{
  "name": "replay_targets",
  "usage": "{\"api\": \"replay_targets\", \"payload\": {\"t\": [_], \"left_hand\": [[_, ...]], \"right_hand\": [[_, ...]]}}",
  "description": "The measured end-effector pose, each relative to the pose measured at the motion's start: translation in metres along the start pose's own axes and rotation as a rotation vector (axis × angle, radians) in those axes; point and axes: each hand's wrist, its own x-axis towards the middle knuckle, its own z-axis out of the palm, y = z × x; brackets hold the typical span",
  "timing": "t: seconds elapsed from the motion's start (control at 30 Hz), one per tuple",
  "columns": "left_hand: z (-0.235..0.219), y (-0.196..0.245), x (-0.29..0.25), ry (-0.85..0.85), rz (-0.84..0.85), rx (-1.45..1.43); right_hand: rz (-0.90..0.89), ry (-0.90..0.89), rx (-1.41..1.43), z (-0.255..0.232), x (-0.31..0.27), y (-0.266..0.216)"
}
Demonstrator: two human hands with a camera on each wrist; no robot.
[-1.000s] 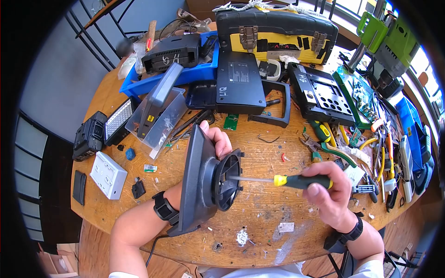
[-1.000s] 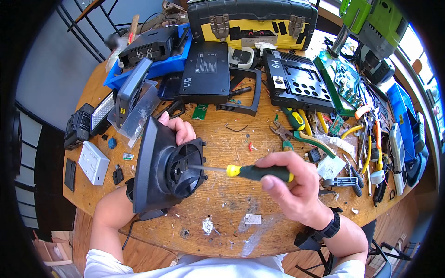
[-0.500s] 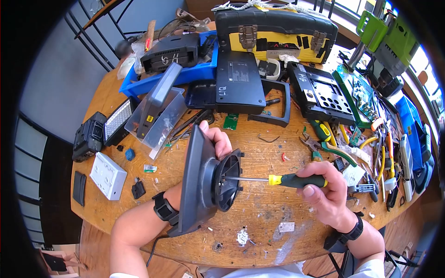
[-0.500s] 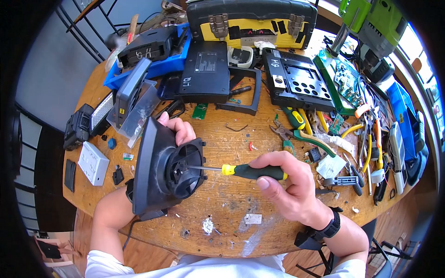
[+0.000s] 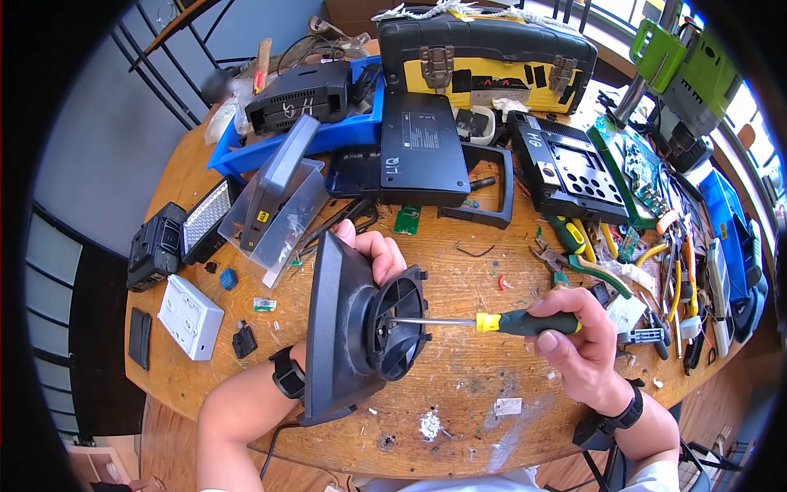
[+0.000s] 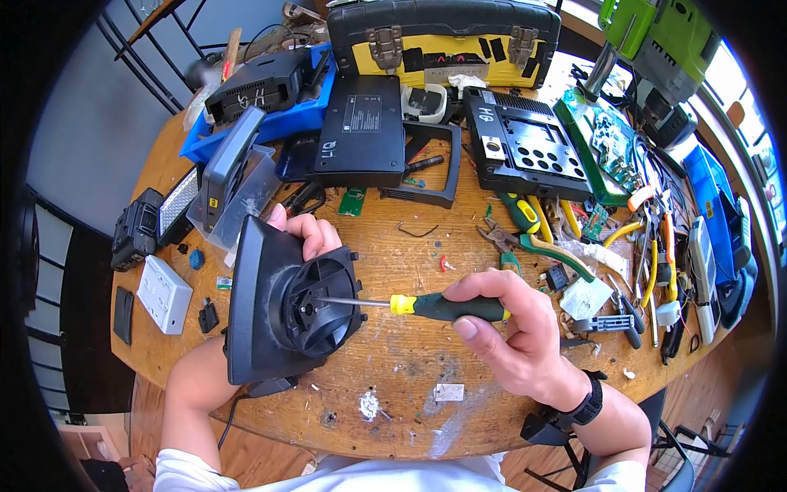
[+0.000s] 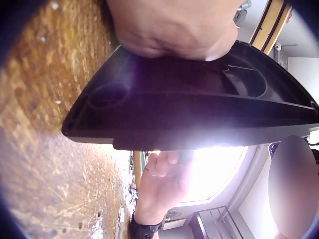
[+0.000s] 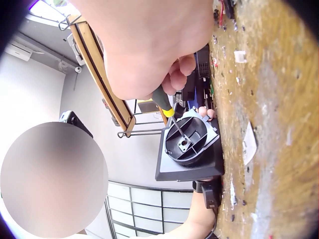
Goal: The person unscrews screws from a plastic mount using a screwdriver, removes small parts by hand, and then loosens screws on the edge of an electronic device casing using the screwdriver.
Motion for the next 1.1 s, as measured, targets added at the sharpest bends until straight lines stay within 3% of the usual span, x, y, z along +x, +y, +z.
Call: {"api": "replay_targets", "payload": {"t": [0.47, 0.63, 1.1], "left_hand": [[0.004, 0.003, -0.001, 0.045, -0.029, -0.016], [-0.004, 0.000, 0.001, -0.014, -0.004, 0.020], [0.002, -0.002, -0.001, 0.019, 0.018, -0.008]], "right_hand": [[-0.021, -0.029, -0.073, -0.002, 0.001, -0.005], [-0.070, -0.044, -0.097, -0.003, 0.002, -0.003], [0.308, -0.019, 0.117, 0.006, 0.009, -0.009]]}}
